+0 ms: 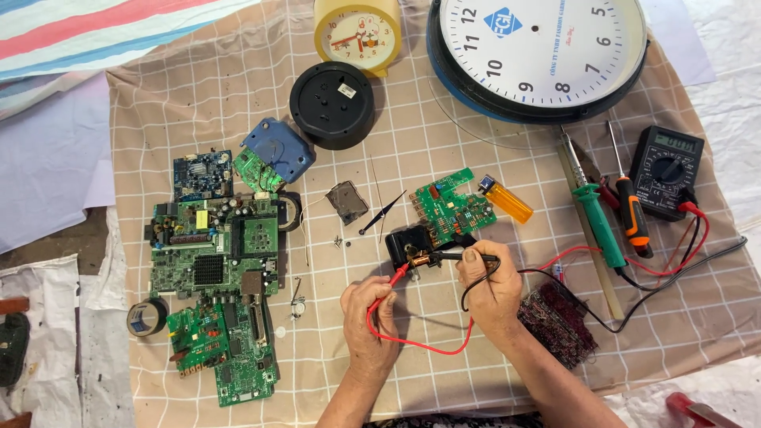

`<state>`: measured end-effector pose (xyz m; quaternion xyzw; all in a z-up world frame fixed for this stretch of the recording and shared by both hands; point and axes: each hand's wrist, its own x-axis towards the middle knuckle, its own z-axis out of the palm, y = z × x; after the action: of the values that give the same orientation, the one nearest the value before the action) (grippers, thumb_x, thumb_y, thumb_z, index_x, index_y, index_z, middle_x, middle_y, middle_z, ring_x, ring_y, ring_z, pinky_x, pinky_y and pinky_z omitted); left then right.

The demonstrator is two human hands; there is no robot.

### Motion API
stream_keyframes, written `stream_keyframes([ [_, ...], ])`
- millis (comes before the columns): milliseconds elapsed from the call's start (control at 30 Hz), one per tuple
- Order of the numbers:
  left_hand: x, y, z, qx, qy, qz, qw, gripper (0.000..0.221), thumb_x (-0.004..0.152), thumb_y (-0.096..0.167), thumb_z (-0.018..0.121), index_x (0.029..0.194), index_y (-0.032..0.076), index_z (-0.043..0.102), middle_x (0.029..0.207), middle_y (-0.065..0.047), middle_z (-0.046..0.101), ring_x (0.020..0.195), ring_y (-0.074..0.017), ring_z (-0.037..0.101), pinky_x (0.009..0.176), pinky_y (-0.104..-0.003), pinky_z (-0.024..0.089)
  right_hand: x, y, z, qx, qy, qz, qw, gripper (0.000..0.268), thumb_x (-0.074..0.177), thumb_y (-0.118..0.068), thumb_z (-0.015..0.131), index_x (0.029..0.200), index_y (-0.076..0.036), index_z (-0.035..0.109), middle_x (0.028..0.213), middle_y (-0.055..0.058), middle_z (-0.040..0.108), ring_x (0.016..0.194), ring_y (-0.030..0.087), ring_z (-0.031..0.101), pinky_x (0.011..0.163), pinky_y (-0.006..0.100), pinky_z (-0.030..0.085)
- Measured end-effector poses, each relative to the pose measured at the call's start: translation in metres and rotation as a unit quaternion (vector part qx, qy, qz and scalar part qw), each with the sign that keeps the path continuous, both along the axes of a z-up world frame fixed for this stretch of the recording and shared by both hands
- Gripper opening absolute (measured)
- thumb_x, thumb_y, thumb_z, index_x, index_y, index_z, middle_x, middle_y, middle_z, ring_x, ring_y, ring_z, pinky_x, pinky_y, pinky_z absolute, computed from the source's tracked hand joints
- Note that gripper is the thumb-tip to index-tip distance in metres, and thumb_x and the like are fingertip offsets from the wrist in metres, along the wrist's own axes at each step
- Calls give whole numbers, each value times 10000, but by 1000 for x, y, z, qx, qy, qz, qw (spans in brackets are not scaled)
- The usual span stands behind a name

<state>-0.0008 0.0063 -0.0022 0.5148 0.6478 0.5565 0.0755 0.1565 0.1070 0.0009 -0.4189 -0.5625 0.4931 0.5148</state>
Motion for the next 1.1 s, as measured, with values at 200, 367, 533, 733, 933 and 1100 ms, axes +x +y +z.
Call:
stream_keyframes([
  [200,1,0,-2,6,4,5,1000,105,1035,210,606,1090,125,633,1044,-40,715,1037,-223,727,1002,-396,436,0,0,4,2,-7,-1,1000,135,1054,-192,545,1056,-58,540,661,42,566,491,72,474,424,217,403],
  [367,2,0,12,47,-12,7,999,99,1023,176,619,1088,102,631,1053,-89,719,1012,-234,703,982,-400,453,7,7,8,22,88,-31,995,124,1064,-159,535,1077,-37,519,615,19,454,542,121,498,514,273,473],
  [533,6,11,25,42,-8,17,999,87,1014,210,631,1059,135,634,1044,-71,729,1018,-224,700,989,-399,457,20,27,22,7,61,-101,993,124,1071,-174,528,1063,-52,512,622,96,567,515,127,540,454,252,468],
  [733,11,62,45,10,121,-20,992,91,998,232,645,1013,155,691,1031,-28,751,966,-213,660,945,-375,419,22,29,18,15,-2,-89,996,108,1052,-160,568,1096,-62,568,781,63,652,592,86,574,538,217,485],
  [933,15,74,33,-45,167,-28,985,105,1017,245,637,1091,181,677,1085,16,738,1012,-212,621,995,-402,400,22,29,17,68,-70,-50,994,155,1021,-150,606,1134,-48,636,896,64,721,804,128,699,731,236,574],
  [1100,16,77,26,-55,174,-23,983,157,1028,333,603,1072,201,675,1073,36,741,982,-203,626,944,-398,399,21,29,13,69,-102,-52,991,159,1019,-173,614,1142,-75,639,911,31,737,818,111,706,746,237,573],
])
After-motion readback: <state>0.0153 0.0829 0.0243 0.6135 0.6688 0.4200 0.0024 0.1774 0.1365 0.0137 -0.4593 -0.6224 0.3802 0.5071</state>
